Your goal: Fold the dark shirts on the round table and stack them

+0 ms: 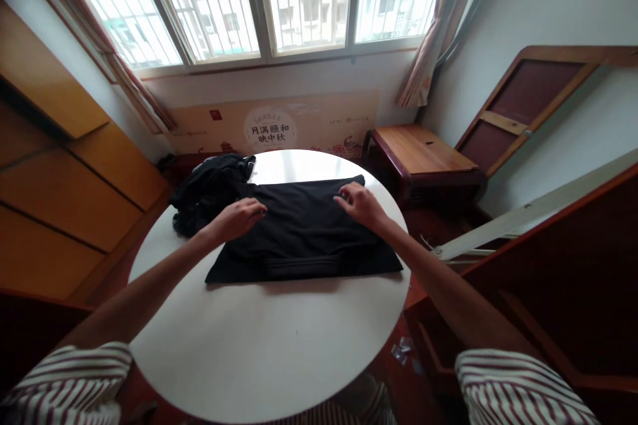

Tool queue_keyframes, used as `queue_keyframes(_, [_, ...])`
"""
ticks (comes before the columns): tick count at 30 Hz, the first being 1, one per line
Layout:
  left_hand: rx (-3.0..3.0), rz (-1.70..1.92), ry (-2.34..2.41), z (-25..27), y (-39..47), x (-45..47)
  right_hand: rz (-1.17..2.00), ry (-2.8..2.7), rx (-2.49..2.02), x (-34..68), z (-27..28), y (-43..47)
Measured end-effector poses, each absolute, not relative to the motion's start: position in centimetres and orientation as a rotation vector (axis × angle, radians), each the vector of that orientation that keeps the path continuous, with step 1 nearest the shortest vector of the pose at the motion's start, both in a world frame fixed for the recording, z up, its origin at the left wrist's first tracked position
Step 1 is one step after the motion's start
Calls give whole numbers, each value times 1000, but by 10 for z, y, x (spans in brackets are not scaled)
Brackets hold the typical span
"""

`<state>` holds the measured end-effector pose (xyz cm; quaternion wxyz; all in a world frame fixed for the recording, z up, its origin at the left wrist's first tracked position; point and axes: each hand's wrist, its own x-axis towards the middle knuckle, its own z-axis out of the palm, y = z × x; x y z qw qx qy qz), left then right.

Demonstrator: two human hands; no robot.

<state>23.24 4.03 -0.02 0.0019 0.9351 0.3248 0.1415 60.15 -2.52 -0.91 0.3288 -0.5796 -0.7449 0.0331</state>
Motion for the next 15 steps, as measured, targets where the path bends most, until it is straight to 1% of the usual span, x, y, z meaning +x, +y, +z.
queue_keyframes(1, [2967, 404, 916, -5, 18, 227, 133, -2112, -1394, 591, -13, -50])
queue_keyframes(3, [3024, 318, 748, -14, -20, 211, 115, -2380, -1181, 573, -19, -96])
queue_keyframes(6, [3085, 277, 649, -23, -49, 189, -34, -2568, -1025, 556, -30, -139])
queue_keyframes(11, [3161, 252, 754, -32, -48, 184, -325, -2628, -968, 547, -43, -141])
queue_keyframes(15, [3186, 199, 817, -34, -42, 191, -393, -2643, -911, 548, -37, -135])
